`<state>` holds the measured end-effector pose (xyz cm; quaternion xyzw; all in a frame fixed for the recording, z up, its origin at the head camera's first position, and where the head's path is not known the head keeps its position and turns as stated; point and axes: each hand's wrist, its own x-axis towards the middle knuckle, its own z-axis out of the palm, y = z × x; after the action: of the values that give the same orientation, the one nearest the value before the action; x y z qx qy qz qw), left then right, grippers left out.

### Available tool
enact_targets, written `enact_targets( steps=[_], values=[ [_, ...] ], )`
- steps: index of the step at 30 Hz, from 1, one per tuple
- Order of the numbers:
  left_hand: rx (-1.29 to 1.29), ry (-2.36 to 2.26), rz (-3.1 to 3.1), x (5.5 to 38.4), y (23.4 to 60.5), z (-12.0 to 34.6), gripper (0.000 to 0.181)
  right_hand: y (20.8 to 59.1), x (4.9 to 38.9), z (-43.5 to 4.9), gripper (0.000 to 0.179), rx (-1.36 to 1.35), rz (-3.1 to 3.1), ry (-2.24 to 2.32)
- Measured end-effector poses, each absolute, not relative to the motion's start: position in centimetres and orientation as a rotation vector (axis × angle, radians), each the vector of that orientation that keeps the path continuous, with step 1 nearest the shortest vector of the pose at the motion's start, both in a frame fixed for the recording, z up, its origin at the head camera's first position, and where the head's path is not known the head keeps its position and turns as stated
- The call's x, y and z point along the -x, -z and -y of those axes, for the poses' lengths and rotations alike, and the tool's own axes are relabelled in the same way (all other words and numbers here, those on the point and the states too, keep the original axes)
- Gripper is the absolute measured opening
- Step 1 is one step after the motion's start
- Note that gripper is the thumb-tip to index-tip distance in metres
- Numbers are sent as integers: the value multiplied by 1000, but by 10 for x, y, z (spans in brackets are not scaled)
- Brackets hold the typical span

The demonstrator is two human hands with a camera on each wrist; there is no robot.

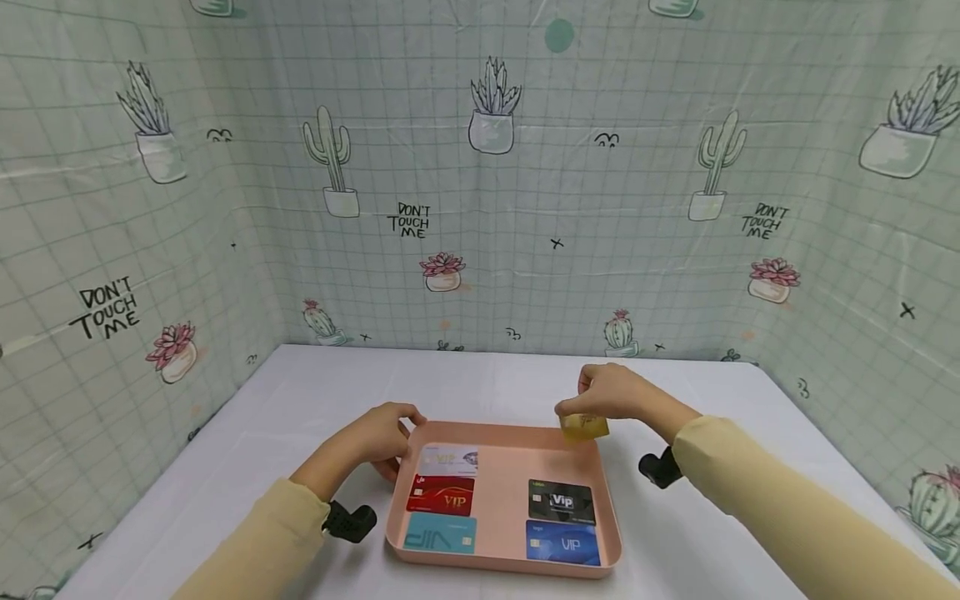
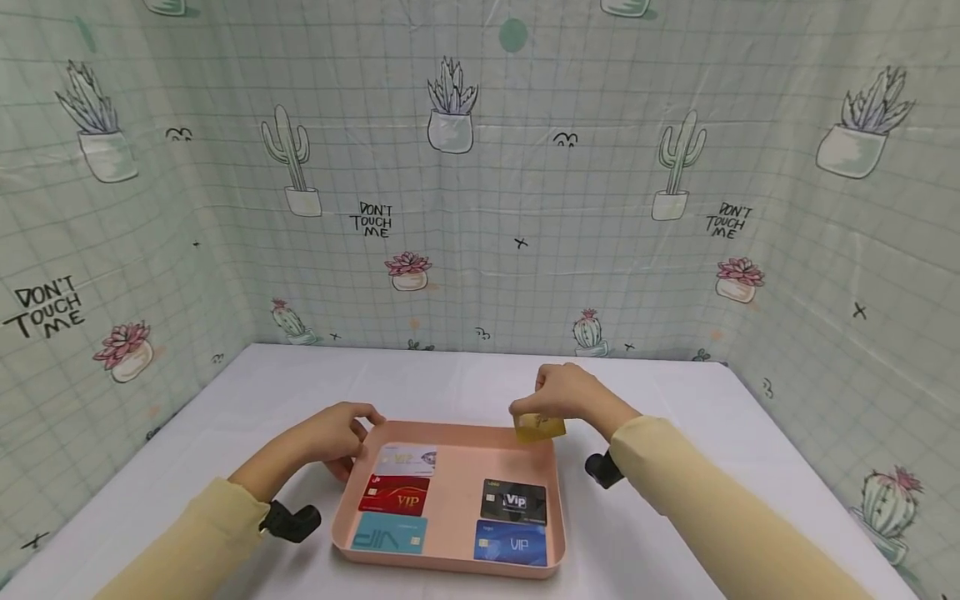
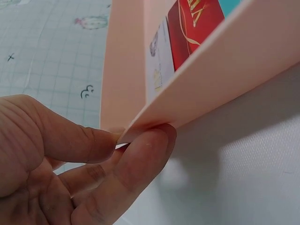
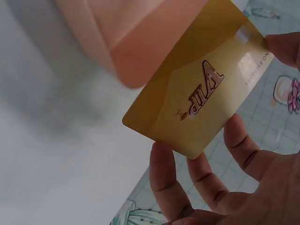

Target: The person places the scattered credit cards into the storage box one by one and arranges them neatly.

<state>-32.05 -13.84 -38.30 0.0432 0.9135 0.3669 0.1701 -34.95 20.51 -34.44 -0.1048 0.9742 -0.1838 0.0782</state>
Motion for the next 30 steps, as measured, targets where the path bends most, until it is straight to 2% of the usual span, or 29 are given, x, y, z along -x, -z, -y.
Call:
enact_targets(
  steps=[9,13,26,28,30],
  values=[
    [-113,-1029,-2597,321,385,139,53,363,333,-156,59,176,-2968,366],
    [-116,-1030,-2600,321,384,137,54,372,327,-145,58,146,-2980,290],
    [-110,-1034,-2600,322,384,139,52,391,321,-138,45,225,-3119,209],
    [-111,-1041,-2594,322,385,140,52,391,318,-138,40,325,-3174,152],
    [-110,-1044,-2587,322,385,140,52,391,313,-140,28,484,-3237,85]
  ],
)
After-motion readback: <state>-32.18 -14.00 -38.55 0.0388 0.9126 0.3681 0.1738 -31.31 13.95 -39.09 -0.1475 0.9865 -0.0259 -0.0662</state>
